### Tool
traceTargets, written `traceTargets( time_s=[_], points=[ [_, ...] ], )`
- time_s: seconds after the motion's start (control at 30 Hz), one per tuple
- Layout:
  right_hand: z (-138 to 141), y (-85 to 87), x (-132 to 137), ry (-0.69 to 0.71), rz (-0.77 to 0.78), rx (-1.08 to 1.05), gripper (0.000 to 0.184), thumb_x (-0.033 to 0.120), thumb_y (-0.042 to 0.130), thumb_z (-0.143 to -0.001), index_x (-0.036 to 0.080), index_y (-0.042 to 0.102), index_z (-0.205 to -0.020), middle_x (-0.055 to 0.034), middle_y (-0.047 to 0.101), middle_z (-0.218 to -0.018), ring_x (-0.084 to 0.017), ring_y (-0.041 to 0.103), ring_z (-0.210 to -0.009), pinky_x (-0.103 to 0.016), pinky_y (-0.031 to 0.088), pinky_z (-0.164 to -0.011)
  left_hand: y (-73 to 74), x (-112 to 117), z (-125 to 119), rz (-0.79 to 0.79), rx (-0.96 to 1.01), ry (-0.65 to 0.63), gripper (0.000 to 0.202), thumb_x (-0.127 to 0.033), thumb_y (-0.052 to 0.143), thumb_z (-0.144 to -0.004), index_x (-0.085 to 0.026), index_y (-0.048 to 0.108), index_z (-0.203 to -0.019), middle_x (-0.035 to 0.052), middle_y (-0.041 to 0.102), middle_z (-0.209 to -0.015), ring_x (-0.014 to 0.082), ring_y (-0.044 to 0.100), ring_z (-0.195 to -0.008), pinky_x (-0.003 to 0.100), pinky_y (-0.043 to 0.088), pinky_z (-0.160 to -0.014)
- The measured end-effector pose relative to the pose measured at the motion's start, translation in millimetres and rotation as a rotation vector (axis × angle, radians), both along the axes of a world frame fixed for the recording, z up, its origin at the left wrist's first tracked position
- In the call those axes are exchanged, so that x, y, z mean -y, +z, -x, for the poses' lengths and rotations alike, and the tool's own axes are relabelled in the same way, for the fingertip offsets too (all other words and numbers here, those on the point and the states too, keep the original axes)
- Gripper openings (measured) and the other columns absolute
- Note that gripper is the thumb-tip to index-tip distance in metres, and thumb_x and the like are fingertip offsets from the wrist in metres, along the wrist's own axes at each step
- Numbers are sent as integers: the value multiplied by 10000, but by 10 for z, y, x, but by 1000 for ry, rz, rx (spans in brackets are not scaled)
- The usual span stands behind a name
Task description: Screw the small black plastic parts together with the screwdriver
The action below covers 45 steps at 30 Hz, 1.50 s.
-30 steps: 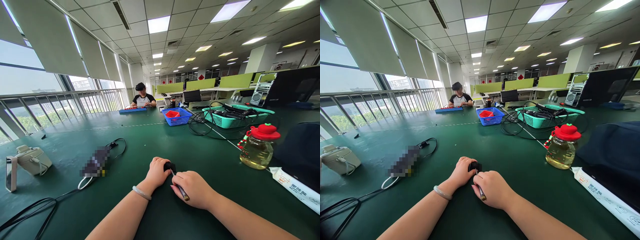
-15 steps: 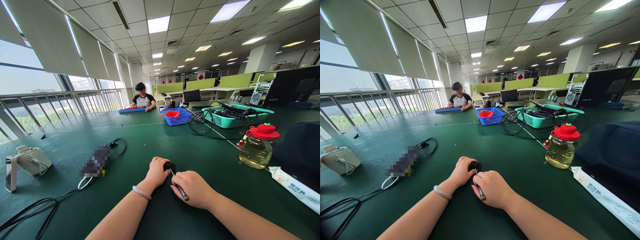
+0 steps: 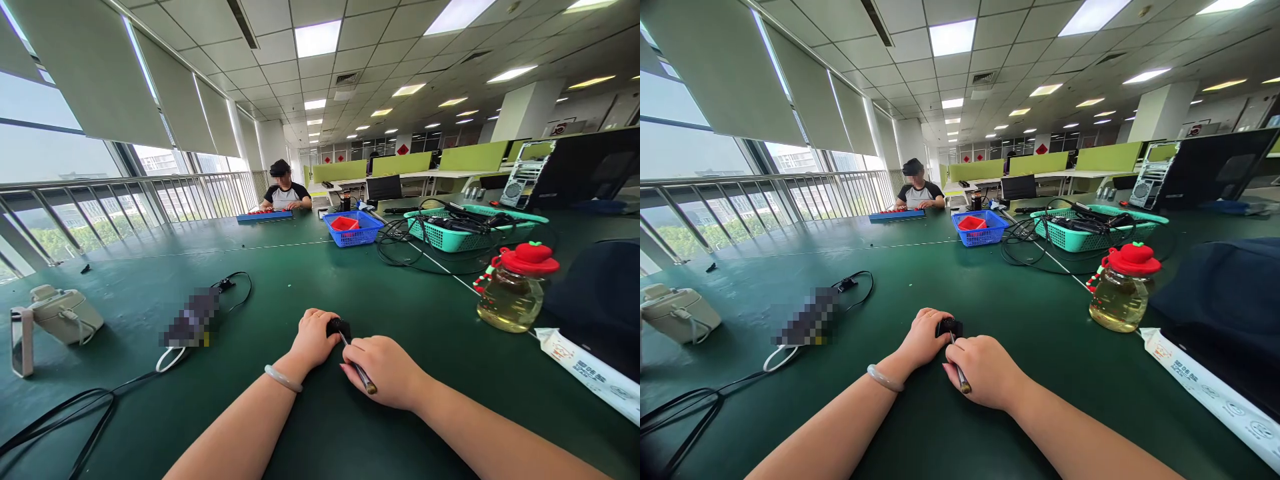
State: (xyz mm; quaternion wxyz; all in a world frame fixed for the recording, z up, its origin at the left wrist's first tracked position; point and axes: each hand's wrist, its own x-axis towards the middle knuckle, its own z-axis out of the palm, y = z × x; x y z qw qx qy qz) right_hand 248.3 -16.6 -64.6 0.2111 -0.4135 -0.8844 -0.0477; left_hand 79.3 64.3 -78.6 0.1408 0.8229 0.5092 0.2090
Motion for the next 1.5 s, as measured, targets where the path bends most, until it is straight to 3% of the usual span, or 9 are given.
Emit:
traceTargets(
  time_s=[0.53,1.5],
  points=[
    [8,3,0,-9,5,-2,151,211,505,-870,193,589,-746,4,613,-689,-119,488,-562,-287,279,-574,7,2,2,0,-18,-2,356,-225,650,-767,-208,670,-1122,72,684,-1154,289,476,-1218,430,373,-1058],
    [-3,-40,-19,41,-154,-97,197,187,493,-878,190,559,-693,13,577,-632,-110,447,-525,-281,260,-559,20,-6,-2,21,0,-4,355,-222,664,-772,-217,661,-1127,64,680,-1168,271,502,-1223,425,373,-1064]
  ],
)
